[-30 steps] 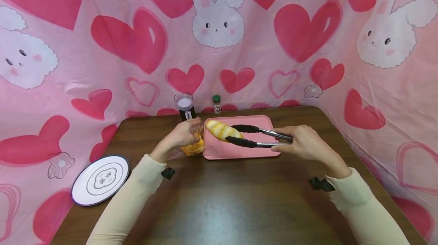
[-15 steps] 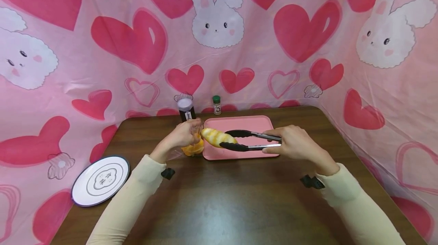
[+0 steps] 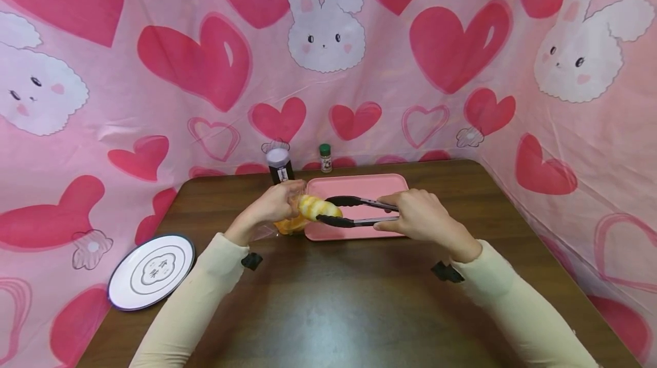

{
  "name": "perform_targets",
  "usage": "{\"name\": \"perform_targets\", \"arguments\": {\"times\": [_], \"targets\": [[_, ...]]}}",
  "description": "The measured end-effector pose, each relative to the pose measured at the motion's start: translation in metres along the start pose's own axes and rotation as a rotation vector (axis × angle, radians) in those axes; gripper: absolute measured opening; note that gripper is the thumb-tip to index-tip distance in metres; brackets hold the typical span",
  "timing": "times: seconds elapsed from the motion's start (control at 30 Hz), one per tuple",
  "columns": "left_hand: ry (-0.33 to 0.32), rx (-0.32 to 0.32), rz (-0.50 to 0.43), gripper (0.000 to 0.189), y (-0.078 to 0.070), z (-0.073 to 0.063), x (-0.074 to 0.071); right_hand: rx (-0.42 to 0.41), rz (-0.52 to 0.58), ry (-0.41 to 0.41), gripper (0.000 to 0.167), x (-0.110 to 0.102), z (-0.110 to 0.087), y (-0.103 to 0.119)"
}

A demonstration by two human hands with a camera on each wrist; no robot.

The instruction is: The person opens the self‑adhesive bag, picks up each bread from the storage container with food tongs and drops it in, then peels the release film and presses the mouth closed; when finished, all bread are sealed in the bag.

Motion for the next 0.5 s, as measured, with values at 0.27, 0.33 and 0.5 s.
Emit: {"name": "perform_targets", "arguments": {"times": [0.27, 0.33, 0.5], "targets": [[0.043, 0.035, -0.055, 0.072, -0.005, -0.002, 0.001, 0.001, 0.025, 0.006, 0.051, 0.007, 0.01, 0.011], [0.073, 0.023, -0.082, 0.074, -0.005, -0.003, 0.003, -0.005, 0.024, 0.001, 0.05, 0.008, 0.012, 0.014], [0.106, 0.009, -0.121, 0.075, -0.007, -0.005, 0.004, -0.006, 0.004, -0.019, 0.044, 0.01, 0.019, 0.018]]}}
Point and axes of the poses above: each hand's wrist, its own z-axis towards the middle knuckle, its own x-axis out of the palm, y = z × x, the point moved 5 cm from there along z, towards the middle knuckle, and after that the axes turned 11 degrees about -x, right-handed, at the moved point
